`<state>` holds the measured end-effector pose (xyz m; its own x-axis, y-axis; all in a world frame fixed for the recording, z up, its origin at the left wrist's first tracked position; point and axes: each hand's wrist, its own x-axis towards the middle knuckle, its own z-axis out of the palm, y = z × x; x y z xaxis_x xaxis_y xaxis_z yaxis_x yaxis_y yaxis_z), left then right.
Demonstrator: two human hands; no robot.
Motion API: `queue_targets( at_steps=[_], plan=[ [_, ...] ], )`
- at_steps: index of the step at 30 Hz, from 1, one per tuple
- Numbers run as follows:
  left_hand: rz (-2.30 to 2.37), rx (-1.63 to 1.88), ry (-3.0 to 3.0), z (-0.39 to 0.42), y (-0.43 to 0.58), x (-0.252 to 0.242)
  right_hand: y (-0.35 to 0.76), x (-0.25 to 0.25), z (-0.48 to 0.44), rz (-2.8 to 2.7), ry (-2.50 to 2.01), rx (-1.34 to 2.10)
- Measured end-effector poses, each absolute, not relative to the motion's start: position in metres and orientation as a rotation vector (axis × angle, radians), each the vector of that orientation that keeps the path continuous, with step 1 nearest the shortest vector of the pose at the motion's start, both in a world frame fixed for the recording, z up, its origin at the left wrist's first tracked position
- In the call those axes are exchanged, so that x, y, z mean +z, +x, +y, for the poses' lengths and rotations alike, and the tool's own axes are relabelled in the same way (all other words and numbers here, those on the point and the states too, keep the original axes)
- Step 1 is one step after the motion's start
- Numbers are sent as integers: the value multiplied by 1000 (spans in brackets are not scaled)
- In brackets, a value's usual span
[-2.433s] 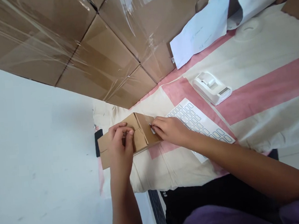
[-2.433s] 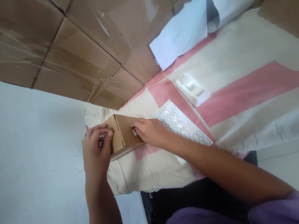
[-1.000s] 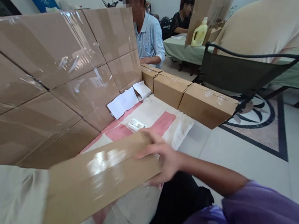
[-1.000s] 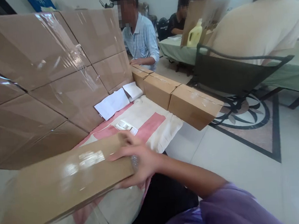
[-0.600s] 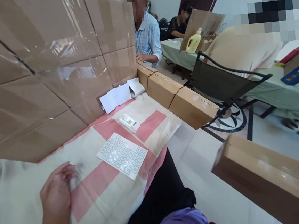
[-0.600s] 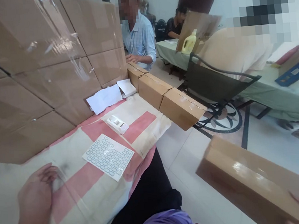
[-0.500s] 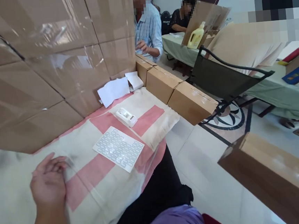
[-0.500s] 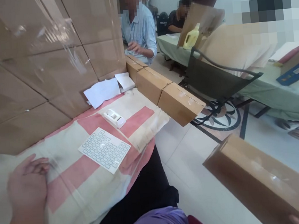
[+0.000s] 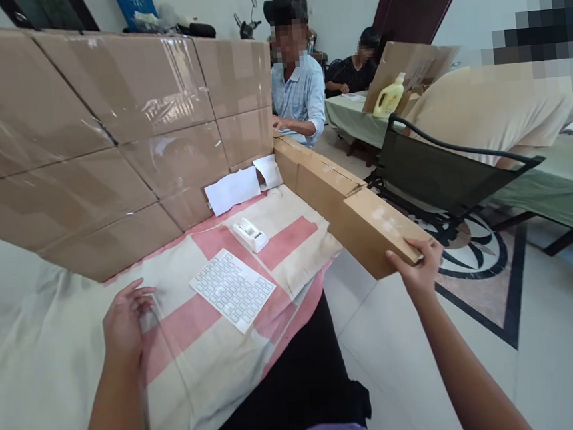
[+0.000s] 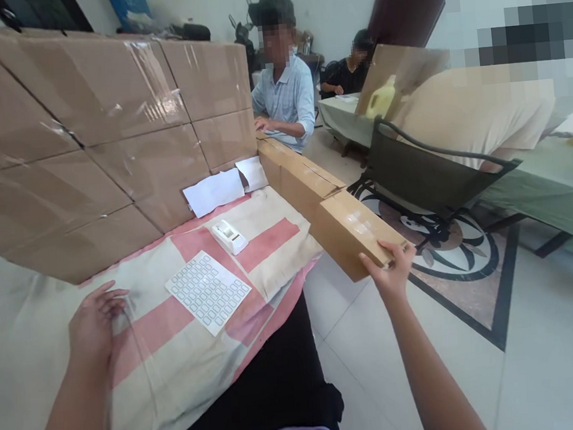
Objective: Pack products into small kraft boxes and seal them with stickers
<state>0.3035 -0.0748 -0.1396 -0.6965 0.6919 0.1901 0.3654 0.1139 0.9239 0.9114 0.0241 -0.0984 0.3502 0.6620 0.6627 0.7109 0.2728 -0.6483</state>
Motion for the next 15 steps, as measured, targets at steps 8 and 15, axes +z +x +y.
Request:
queue_targets(
  at_steps=[8, 15],
  plan=[
    [1978, 1370, 1103, -89, 317, -136, 851, -90, 97, -1402, -1463, -47],
    [2052, 1060, 1289, -87, 319, -139, 813, -81, 174, -1462, -1457, 82]
  ],
)
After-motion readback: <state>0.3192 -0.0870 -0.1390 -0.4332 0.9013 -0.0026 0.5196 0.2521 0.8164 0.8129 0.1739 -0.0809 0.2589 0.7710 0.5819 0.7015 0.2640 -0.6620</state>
